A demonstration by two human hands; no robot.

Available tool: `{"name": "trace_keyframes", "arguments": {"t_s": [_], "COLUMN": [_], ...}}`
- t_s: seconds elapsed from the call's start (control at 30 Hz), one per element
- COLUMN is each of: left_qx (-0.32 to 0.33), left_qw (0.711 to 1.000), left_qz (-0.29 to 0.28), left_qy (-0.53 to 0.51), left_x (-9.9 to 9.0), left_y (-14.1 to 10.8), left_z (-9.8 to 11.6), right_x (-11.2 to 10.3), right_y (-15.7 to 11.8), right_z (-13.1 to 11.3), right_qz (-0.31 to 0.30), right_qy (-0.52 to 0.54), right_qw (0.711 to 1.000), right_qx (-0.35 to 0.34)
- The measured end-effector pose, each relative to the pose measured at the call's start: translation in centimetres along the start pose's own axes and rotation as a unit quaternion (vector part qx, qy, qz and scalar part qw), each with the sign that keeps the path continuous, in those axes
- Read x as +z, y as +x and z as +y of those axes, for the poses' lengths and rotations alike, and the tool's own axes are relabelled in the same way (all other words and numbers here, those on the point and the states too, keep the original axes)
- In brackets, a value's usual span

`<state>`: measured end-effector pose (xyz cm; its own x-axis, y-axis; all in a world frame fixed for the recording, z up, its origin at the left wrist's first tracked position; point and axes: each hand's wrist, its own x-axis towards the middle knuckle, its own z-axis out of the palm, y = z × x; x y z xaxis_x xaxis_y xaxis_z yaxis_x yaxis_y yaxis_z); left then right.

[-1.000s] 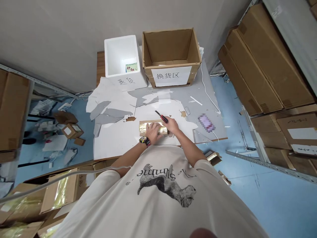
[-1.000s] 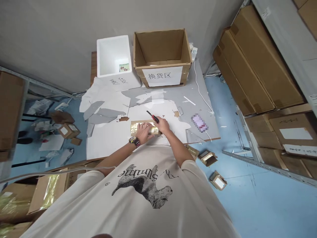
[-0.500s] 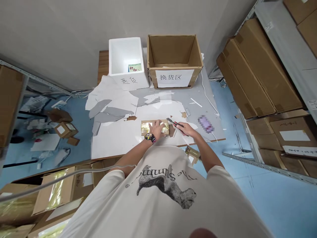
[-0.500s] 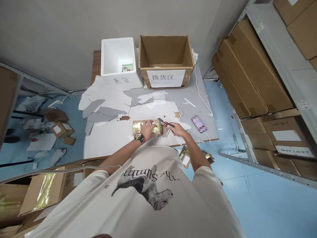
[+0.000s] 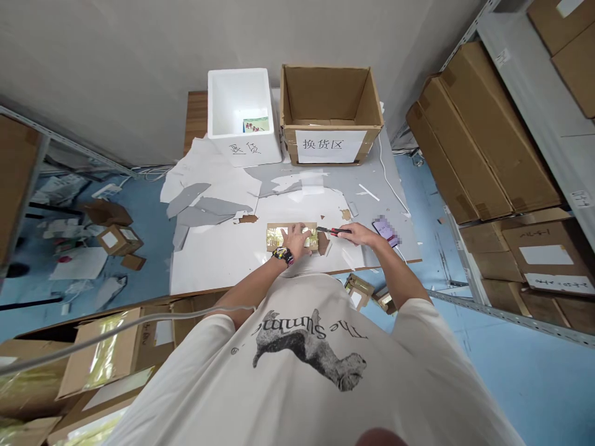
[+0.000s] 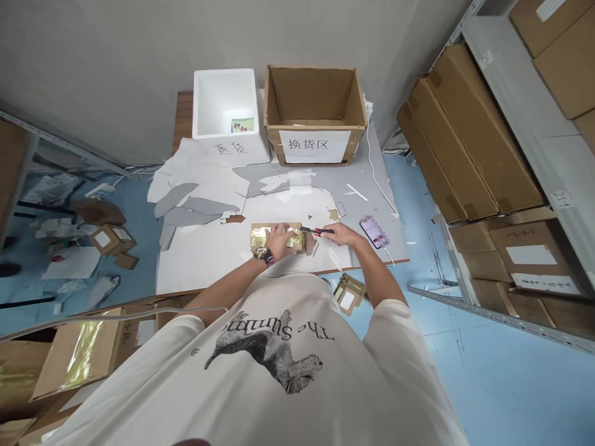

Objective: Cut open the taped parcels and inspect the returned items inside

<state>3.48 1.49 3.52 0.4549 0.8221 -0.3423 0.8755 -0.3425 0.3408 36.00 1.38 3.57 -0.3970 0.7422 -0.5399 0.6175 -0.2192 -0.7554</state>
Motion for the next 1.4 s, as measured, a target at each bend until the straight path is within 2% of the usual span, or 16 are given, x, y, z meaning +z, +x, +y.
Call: {"name": "trace_keyframes", "arguments": {"t_s": [0.2,0.3,0.47,0.7,0.9,1.13,1.27,1.33,1.4], "left_qx": [0.002,-0.002,-0.007,0.007,0.023,0.028,0.024,0.025,0.029], "left_qw": [1.000,1.000,1.000,1.000,1.000,1.000,1.000,1.000,0.999], "left_qz": [0.009,0.006,0.006,0.007,-0.006,-0.005,-0.005,-0.002,0.004], "left_qy": [-0.008,-0.009,-0.005,-0.006,-0.006,-0.003,-0.009,-0.013,-0.019], "left_x": [0.4,0.4,0.5,0.7,0.9,0.9,0.3,0.1,0.0], "left_y": [0.0,0.1,0.1,0.3,0.2,0.3,0.8,1.0,1.2], "left_z": [0.0,0.0,0.2,-0.1,-0.4,-0.6,-0.6,-0.6,-0.8], "right_x": [1.4,1.3,0.2,0.7,0.2,1.0,1.3,1.7,2.4], "right_y": [2.2,3.2,2.1,2.5,2.0,3.9,1.6,-0.6,-2.6], "right_z": [-1.2,-1.6,-1.2,-1.3,-1.2,-2.2,-0.8,0.2,0.9], "right_qz": [-0.037,-0.057,-0.118,-0.126,-0.158,-0.166,-0.190,-0.155,-0.087], "right_qy": [-0.008,-0.005,0.025,0.013,0.025,0.016,0.038,0.056,0.079], "right_qw": [0.999,0.998,0.991,0.991,0.986,0.984,0.979,0.985,0.992], "right_qx": [0.032,0.038,0.048,0.052,0.052,0.058,0.061,0.051,0.043]}}
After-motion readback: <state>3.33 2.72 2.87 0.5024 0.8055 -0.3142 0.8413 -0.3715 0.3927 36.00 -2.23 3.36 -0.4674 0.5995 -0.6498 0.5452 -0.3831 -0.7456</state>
